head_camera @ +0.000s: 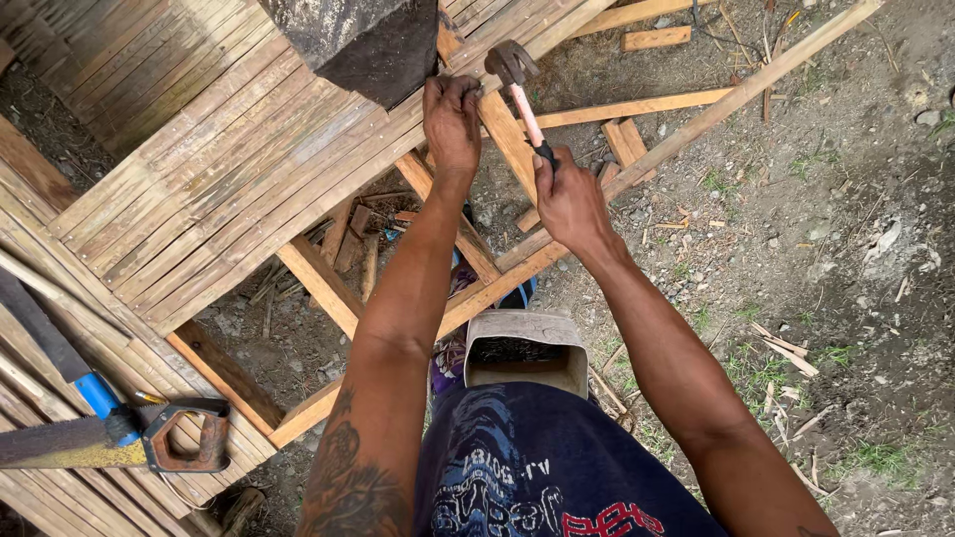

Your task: The person uses a hammer to drive nails into a wooden frame, then marks a wooden plank with a pencil and cuts it with a hand saw. The cut plank is positioned and nailed into the frame to complete the assembly.

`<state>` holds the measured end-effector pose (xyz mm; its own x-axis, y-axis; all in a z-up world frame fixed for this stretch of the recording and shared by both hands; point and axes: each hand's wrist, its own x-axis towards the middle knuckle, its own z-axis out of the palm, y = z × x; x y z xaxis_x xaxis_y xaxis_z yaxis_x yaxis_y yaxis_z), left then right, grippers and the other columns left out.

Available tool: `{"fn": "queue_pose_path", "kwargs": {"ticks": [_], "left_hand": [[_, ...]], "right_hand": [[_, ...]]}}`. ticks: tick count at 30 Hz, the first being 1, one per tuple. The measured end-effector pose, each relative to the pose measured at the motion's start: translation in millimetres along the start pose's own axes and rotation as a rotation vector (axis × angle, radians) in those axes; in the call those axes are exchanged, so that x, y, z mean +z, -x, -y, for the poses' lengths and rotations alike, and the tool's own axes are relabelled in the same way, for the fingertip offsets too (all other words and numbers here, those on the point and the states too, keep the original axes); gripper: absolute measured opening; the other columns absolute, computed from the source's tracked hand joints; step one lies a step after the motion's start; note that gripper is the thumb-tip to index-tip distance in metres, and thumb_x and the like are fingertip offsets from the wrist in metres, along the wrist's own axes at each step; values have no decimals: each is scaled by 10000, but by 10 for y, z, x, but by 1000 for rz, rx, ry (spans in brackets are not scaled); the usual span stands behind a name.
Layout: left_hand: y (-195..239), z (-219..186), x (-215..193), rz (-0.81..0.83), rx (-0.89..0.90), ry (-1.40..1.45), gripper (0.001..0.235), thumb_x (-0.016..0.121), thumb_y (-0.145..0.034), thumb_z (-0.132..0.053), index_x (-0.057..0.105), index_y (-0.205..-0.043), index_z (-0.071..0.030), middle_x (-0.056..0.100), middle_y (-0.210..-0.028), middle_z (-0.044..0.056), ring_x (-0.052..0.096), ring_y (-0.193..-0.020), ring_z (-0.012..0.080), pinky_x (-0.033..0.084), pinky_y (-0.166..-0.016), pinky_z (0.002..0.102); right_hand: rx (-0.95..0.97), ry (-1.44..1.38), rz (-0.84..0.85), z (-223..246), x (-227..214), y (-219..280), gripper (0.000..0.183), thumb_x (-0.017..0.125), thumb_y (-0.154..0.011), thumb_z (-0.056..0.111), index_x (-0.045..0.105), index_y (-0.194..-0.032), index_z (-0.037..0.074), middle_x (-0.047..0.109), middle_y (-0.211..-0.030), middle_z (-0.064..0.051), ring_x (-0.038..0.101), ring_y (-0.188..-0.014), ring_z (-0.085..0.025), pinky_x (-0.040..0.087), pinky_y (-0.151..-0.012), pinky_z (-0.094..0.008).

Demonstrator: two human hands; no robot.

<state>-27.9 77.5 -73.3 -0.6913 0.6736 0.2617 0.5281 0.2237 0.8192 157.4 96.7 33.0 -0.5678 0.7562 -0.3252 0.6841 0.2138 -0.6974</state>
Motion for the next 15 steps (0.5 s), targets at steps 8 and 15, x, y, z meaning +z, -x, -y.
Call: {"fn": "queue_pose_path", "kwargs": {"ticks": [8, 15], "left_hand": [[-1, 311, -235, 273, 161, -491, 289, 693, -987, -254, 621, -1225, -106, 532, -1367, 86, 453, -1241, 345, 359, -1035, 525], [34, 352, -144, 283, 115, -540, 348, 665, -1032, -288, 532, -1322, -150, 498, -1387, 88, 448, -1258, 332, 340, -1060, 513]], "right_hand": [[-463, -234, -345, -27, -268, 695, 308, 366, -1166, 303, 491, -1083, 34, 543, -684, -28, 594, -578, -138, 469, -515, -325], [-125, -44, -113, 123, -46, -52, 308, 376, -1133, 302, 467, -1202, 16, 554, -635, -65, 557, -504, -188, 432, -461, -383]]}}
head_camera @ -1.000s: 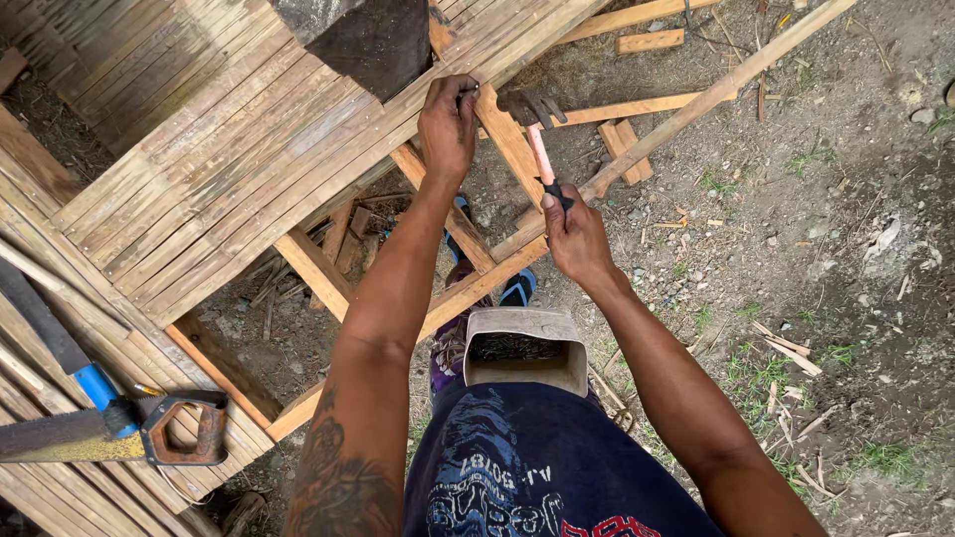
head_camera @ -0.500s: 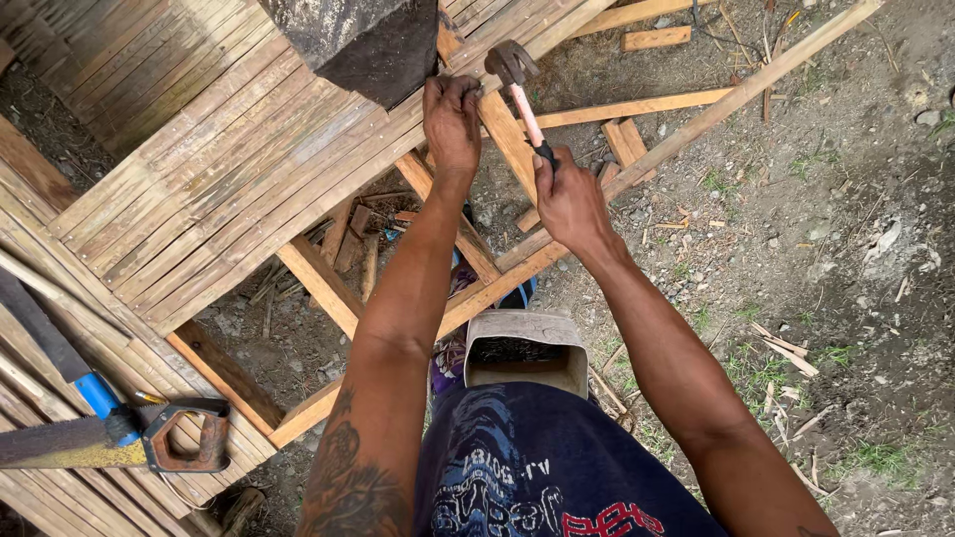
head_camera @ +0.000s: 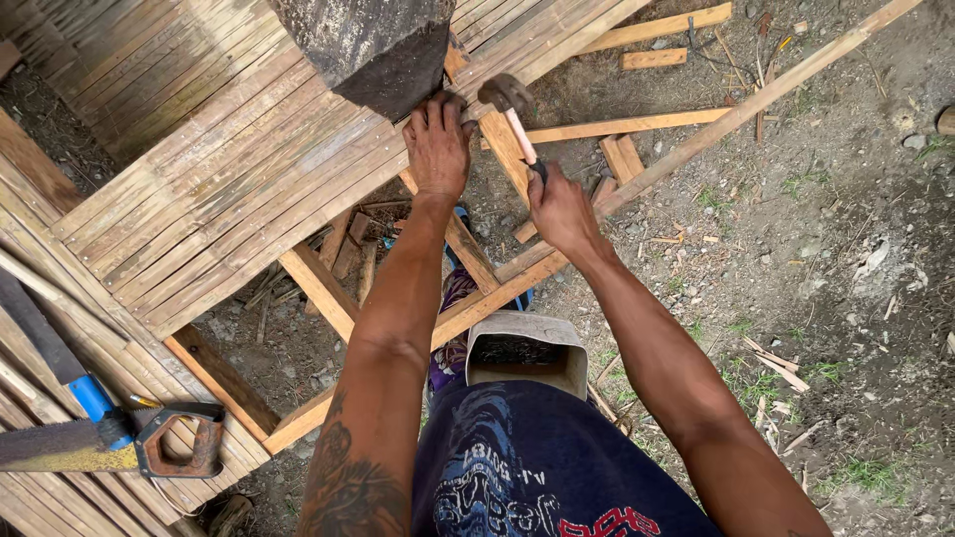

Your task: The person uses a hammer to drive nails into a wooden frame, then marks a wooden plank with a pencil and cuts it with a hand saw. The cut plank is positioned and nailed into the frame to complete the assembly.

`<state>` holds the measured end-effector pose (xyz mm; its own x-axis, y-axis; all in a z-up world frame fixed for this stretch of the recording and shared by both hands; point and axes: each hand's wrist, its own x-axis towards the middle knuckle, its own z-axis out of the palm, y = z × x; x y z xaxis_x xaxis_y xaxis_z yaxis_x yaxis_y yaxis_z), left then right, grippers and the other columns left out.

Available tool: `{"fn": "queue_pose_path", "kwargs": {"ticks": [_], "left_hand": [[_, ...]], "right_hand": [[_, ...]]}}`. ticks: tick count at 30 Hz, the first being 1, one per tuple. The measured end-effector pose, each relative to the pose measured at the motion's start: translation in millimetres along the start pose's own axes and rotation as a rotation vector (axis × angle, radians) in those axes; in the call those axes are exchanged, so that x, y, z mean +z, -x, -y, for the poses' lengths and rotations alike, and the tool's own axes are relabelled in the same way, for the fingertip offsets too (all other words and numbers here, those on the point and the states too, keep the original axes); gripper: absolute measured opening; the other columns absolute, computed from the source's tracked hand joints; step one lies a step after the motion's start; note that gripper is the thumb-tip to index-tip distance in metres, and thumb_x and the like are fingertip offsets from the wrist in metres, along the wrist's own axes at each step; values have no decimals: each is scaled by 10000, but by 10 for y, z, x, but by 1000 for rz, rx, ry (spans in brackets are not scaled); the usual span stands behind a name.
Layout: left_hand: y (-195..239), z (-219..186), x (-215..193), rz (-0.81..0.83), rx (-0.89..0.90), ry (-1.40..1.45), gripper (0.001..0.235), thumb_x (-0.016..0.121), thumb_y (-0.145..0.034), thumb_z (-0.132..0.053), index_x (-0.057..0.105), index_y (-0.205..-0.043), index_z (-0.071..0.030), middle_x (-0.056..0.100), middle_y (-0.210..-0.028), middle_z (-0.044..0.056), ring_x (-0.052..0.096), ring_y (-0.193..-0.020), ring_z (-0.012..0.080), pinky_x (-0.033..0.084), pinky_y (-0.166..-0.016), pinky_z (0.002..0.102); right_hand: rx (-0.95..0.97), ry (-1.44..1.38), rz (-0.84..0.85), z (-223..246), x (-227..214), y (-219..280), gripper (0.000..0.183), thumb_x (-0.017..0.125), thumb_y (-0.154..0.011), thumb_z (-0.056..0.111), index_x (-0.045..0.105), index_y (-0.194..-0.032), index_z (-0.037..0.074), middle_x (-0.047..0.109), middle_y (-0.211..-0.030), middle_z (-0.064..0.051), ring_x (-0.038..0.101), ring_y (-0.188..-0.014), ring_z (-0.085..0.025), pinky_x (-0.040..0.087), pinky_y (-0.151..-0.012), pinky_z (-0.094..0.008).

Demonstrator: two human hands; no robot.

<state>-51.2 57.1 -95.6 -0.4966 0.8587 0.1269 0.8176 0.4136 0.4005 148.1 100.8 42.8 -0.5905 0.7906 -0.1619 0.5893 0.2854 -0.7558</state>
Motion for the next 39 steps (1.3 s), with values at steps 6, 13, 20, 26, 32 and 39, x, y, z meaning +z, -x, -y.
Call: {"fn": "queue_pose_path", "kwargs": {"ticks": [6, 13, 20, 26, 32, 39], "left_hand": [[-3, -41, -27, -39, 34, -37, 440, 654, -990, -302, 497, -1384, -184, 490, -1397, 69, 444, -1268, 313, 340, -1051, 511], [-38, -97, -138, 3, 35, -11, 461, 629, -1041, -302, 450, -1455, -203, 468, -1449, 49, 429, -1317, 300, 340, -1103, 498], [60, 6, -65, 29, 15, -61, 519, 616, -1029, -314, 426, -1494, -184, 459, -1455, 74, 415, -1323, 308, 328, -1099, 509], [159, -161, -148, 63, -102, -21, 521, 608, -1018, -325, 466, -1473, -113, 490, -1425, 121, 438, -1315, 324, 357, -1086, 519], [1018, -1198, -312, 469, 165, 42, 321, 582, -1067, -336, 600, -1321, -140, 619, -1266, 112, 687, -1129, 322, 465, -1019, 609], [1523, -1508, -390, 402, 34, 288, 484, 642, -922, -249, 561, -1381, -119, 547, -1300, 198, 651, -1055, 439, 546, -897, 541]], "right_hand": [[-359, -154, -235, -130, -99, 203, 402, 329, -1148, 284, 449, -1312, -63, 531, -667, -107, 550, -511, -232, 443, -475, -419], [204, 124, 121, -334, 1, -85, 411, 368, -1157, 322, 569, -1169, -37, 599, -646, -99, 600, -491, -232, 478, -429, -392], [122, 45, 80, -341, 198, -70, 352, 418, -1116, 297, 577, -1142, -16, 626, -609, -131, 626, -483, -250, 466, -481, -402], [214, -28, -91, -546, 160, 272, 252, 523, -1115, 280, 575, -1101, 34, 632, -628, -103, 619, -516, -224, 467, -509, -411], [184, -359, -266, -904, -221, 1074, 228, 707, -913, 168, 644, -1105, 63, 593, -703, 10, 585, -590, -107, 527, -518, -332], [212, -112, -190, -941, -351, 1578, 237, 729, -949, 219, 719, -1151, 96, 540, -616, -62, 524, -542, -190, 398, -538, -382]]}}
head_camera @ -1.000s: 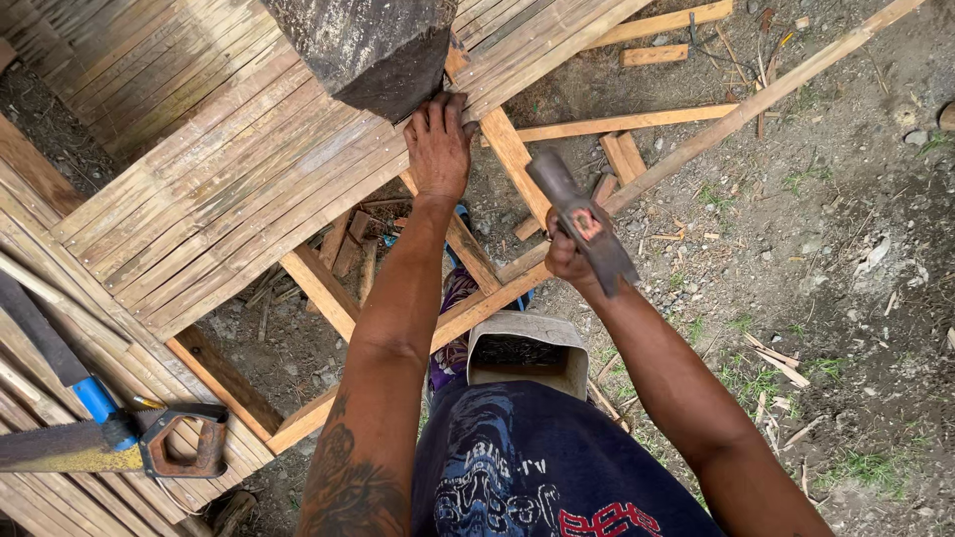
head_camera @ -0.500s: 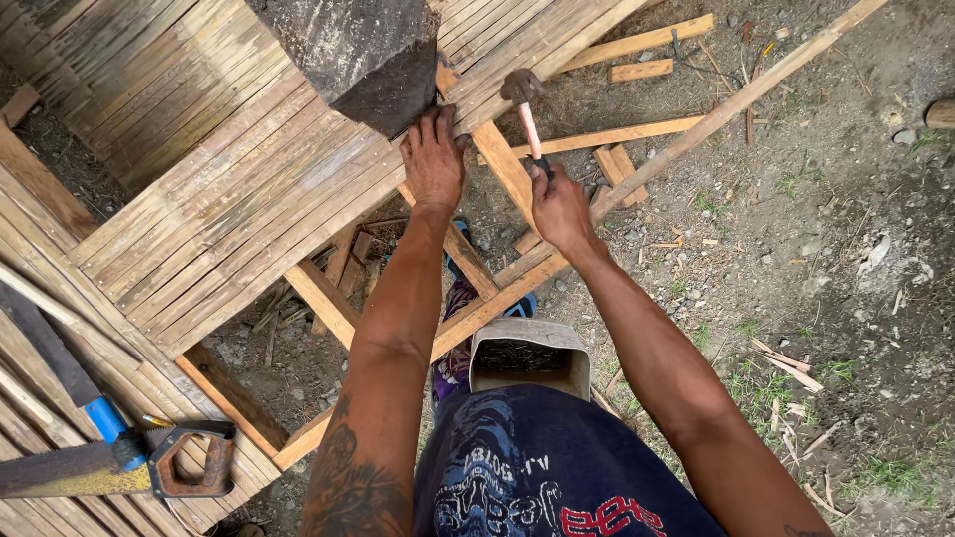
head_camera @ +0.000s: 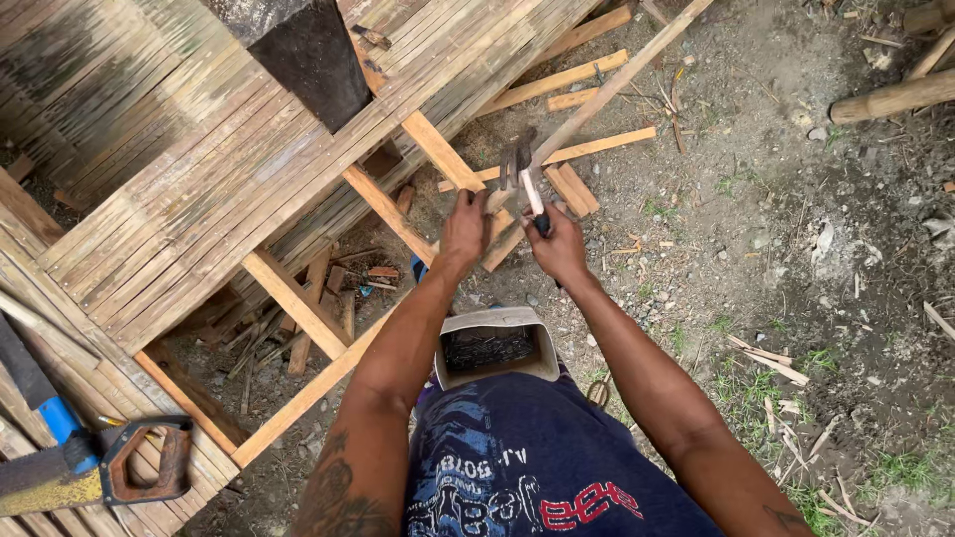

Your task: The person uses a hammer to drive nails into a wooden frame, then marks a wooden plank with a pencil and cuts it with a hand saw. The cut plank is positioned and nailed into the frame to complete the assembly.

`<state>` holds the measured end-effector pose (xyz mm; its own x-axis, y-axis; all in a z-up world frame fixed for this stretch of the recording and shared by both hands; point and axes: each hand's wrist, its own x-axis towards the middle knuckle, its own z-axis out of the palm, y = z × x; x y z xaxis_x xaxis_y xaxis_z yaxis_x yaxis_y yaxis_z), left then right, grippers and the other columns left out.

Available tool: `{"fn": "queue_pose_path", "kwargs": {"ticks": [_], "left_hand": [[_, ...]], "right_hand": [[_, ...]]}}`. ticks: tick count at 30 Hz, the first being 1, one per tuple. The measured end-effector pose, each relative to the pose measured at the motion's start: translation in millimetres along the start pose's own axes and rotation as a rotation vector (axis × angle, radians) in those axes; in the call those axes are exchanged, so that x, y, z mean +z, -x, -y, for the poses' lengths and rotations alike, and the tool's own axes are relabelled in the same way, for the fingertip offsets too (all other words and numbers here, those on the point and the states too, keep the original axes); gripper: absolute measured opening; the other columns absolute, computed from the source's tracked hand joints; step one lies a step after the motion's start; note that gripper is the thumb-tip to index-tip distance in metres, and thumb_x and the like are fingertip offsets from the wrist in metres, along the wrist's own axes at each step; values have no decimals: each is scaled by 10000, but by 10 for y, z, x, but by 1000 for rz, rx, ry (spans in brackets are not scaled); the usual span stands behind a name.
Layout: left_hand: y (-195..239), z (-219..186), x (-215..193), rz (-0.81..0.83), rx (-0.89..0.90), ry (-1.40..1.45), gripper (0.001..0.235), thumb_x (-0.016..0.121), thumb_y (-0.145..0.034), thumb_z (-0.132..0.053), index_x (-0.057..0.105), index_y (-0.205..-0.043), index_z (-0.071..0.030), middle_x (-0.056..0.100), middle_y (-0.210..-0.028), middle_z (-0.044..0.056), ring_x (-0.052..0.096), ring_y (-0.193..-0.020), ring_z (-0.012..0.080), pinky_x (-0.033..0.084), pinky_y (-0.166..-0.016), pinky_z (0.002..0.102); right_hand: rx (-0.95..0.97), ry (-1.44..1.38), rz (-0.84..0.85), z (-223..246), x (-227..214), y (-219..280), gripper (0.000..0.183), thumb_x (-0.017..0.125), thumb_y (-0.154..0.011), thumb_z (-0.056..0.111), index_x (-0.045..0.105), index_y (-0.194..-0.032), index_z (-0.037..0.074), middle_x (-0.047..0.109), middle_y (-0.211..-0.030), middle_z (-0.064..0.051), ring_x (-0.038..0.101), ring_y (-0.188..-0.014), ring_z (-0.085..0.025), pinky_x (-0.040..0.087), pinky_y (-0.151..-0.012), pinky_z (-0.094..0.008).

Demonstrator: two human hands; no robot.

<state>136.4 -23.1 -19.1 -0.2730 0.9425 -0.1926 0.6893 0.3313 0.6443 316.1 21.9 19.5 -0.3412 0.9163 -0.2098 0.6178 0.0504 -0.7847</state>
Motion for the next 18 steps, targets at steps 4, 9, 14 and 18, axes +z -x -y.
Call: {"fn": "queue_pose_path", "kwargs": {"ticks": [4, 9, 14, 18], "left_hand": [[487, 244, -309, -230, 152, -103, 453, 668, -937, -253, 579, -1357, -108, 568, -1260, 203, 616, -1099, 419, 524, -918, 537], [1365, 770, -881, -291, -16, -276, 410, 659, -962, -257, 616, -1358, -158, 596, -1178, 137, 568, -1118, 341, 451, -933, 508], [2068, 1305, -1182, -404, -100, -346, 407, 665, -968, -247, 624, -1366, -169, 595, -1197, 116, 521, -1173, 332, 400, -985, 488], [2415, 1750, -1473, -537, -130, -378, 415, 663, -951, -237, 630, -1362, -181, 610, -1259, 76, 517, -1200, 327, 400, -1048, 501]], "right_hand": [[-257, 167, 19, 142, -42, 213, 279, 736, -955, 186, 689, -1201, 64, 646, -736, -135, 655, -689, -302, 493, -666, -461], [-563, 279, 74, 492, 116, 244, 381, 737, -890, 80, 675, -1265, 103, 662, -1183, -141, 682, -1005, -375, 543, -852, -478], [-689, 374, 278, 1025, 805, 276, 581, 743, -827, 28, 647, -1357, 246, 560, -1416, -98, 675, -1066, -352, 560, -886, -457], [-871, 500, 356, 1411, 1503, 340, 702, 786, -750, 30, 634, -1379, 303, 570, -1425, -38, 686, -1114, -304, 564, -951, -457]]}}
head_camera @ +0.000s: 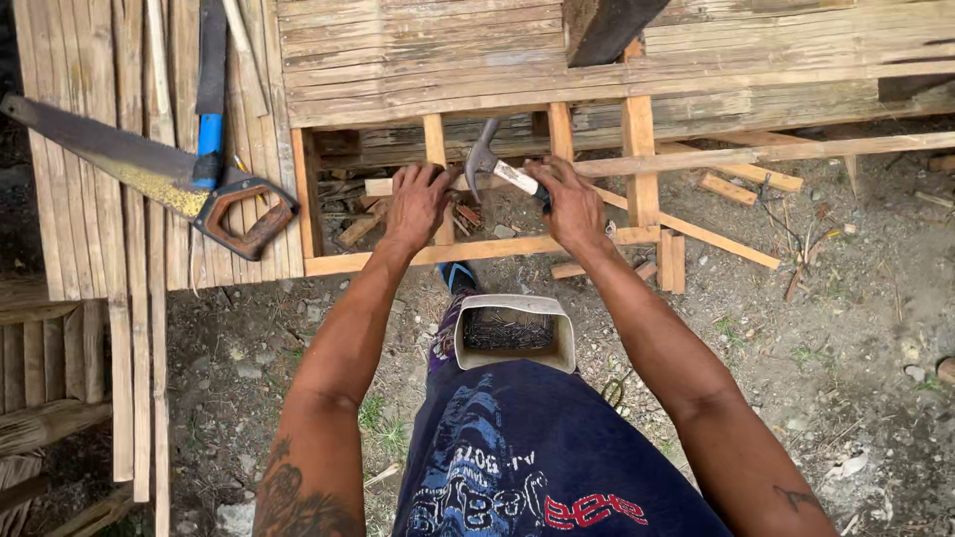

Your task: The person uses a hammer to drive nails into a wooden frame, then marks a wooden plank with a pencil and cuts it with a hand saw. The cut plank is positioned and nailed into the frame to complete the assembly.

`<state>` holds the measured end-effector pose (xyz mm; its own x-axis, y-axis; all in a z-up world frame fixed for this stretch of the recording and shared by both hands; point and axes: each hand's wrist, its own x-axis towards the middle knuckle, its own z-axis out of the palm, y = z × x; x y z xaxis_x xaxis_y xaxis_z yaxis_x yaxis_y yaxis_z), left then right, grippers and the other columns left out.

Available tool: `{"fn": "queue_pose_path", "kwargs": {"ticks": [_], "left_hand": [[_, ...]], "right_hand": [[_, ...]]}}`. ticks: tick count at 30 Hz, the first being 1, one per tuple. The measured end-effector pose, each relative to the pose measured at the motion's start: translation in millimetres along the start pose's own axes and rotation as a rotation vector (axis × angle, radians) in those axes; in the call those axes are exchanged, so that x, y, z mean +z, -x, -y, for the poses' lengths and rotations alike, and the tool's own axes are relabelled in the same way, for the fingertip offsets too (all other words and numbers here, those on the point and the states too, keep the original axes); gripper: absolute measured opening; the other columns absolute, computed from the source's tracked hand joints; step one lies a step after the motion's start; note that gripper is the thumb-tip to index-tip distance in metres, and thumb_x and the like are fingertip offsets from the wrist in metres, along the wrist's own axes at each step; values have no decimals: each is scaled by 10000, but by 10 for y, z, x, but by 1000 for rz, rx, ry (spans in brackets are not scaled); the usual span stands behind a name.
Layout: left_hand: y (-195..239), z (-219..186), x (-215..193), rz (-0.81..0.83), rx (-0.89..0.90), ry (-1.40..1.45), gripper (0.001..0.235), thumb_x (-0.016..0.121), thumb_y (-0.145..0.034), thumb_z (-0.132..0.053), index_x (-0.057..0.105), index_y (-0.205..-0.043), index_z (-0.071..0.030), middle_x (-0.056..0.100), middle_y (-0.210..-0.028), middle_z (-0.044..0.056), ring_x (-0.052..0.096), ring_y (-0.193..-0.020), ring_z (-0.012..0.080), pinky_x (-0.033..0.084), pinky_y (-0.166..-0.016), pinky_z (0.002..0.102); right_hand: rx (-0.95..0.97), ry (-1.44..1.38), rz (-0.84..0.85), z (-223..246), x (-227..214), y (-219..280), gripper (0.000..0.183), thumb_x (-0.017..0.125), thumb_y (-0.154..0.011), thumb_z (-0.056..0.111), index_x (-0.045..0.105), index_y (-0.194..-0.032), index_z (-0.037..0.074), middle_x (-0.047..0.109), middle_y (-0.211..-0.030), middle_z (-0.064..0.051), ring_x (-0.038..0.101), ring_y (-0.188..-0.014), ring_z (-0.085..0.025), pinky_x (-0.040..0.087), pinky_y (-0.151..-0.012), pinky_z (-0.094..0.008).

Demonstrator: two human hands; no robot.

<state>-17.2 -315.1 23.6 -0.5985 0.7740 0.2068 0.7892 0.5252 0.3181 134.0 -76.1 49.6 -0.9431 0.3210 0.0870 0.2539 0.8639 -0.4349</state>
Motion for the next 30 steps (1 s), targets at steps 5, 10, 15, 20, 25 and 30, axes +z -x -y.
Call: {"fn": "queue_pose_path", "kwargs": {"ticks": [5, 10, 15, 20, 25, 30], "left_hand": [[172, 460, -300, -146, -100, 2, 525, 649, -865, -155, 617, -1389, -143, 577, -1402, 113, 508, -1274, 355, 439, -1057, 492], [599, 401, -446, 595, -126, 454, 210, 631, -949, -262, 759, -1063, -141, 751, -1010, 107, 737, -919, 300, 581, -850, 444], [1094, 165, -216, 973, -137, 493, 262, 614, -840, -162, 795, -1025, -201, 765, -974, 111, 734, -897, 316, 571, -812, 439], [1535, -1, 497, 967, -41, -70, 249, 541, -981, -152, 763, -1053, -66, 758, -1073, 139, 755, -965, 300, 623, -738, 438], [1712, -111, 1115, 972, -13, -163, 279, 521, -996, -161, 769, -1111, -103, 769, -1124, 89, 742, -1014, 251, 593, -785, 414], [1759, -327, 945, 879, 32, -158, 261, 533, -980, -169, 756, -1081, -79, 759, -1087, 119, 738, -1005, 259, 576, -793, 426]], "right_hand": [[-17, 55, 96, 415, 473, -754, 645, 847, -730, 49, 680, -1300, 301, 619, -1331, -58, 705, -999, -308, 579, -802, -492], [11, 41, 253, 767, 938, -1290, 698, 699, -771, -101, 674, -1360, 273, 642, -1270, -75, 728, -935, -305, 614, -794, -454], [-94, 21, 136, 933, 1181, -1455, 604, 749, -756, -14, 708, -1306, 229, 632, -1245, -102, 707, -951, -366, 567, -800, -519], [-110, -39, 131, 882, 1231, -1507, 506, 760, -846, 43, 691, -1321, 201, 606, -1279, -95, 699, -898, -379, 557, -814, -505], [-150, 21, 130, 806, 1219, -1572, 522, 768, -704, -2, 728, -1198, 164, 609, -1241, -88, 689, -905, -377, 549, -800, -485], [-112, -94, 135, 833, 1254, -1644, 305, 766, -848, 58, 723, -1141, 129, 646, -1175, -80, 685, -883, -375, 541, -808, -496]]}}
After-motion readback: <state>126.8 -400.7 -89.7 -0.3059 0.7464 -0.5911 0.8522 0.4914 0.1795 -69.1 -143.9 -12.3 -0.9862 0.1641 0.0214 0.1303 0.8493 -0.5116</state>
